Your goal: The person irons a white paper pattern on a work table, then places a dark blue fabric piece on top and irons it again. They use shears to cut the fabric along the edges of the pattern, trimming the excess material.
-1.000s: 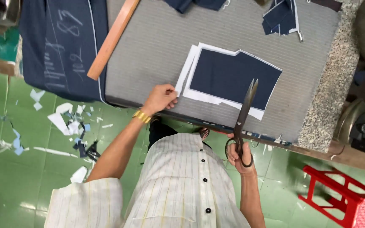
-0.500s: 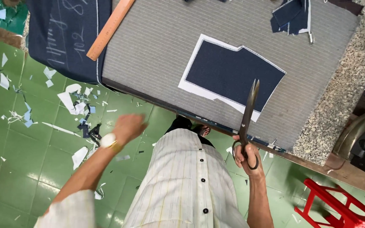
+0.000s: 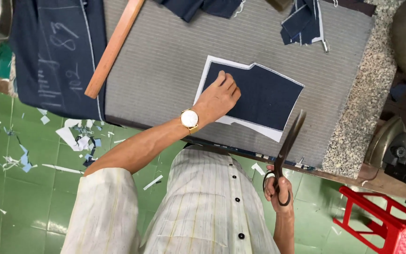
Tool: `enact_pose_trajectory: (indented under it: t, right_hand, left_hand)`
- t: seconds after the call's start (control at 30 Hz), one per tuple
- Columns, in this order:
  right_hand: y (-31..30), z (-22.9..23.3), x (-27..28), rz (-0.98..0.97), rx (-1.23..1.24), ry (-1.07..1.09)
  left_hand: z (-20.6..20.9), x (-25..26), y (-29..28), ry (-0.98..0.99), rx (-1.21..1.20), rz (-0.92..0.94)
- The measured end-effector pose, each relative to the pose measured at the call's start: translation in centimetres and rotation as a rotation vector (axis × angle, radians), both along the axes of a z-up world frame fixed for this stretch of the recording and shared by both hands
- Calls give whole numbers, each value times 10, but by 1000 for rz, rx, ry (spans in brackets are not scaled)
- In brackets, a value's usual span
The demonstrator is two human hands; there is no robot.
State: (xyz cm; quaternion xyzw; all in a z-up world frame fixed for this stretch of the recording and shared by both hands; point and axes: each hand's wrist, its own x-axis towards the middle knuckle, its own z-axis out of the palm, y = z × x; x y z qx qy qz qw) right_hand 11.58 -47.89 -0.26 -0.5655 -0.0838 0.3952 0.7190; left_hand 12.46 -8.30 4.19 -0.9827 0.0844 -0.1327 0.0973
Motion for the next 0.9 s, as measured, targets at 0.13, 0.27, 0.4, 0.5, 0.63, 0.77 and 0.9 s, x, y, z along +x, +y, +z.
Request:
enact_pose_trajectory:
  t: [0.13,0.27,0.4,0.5,0.63,0.77,0.9]
  right_hand:
    - [-4,-1,-14,-50,-13,68]
    - [9,7,-14,-102,-64,35]
    - [2,22,-10,-141,-180,110]
    - [-11,32,14,-139,-284,109]
    - [-36,43,53,-73,-374,51]
    - [-72,61,113,168,-338,-76]
    - [-115,63,191,547,-347,-92]
  left_hand:
    - [-15,7,9,57,81,-12]
    - [-31,14,19,35,8,-60]
    - [-21,3,20,-10,-321,-23]
    - [-2,-19,11,-3,-525,108]
    - [-25,-64,-31,-47,-923,377]
    - [-40,-80,-98,-55,-1013,532]
    - [-51,-60,-168,-41,-1185,718]
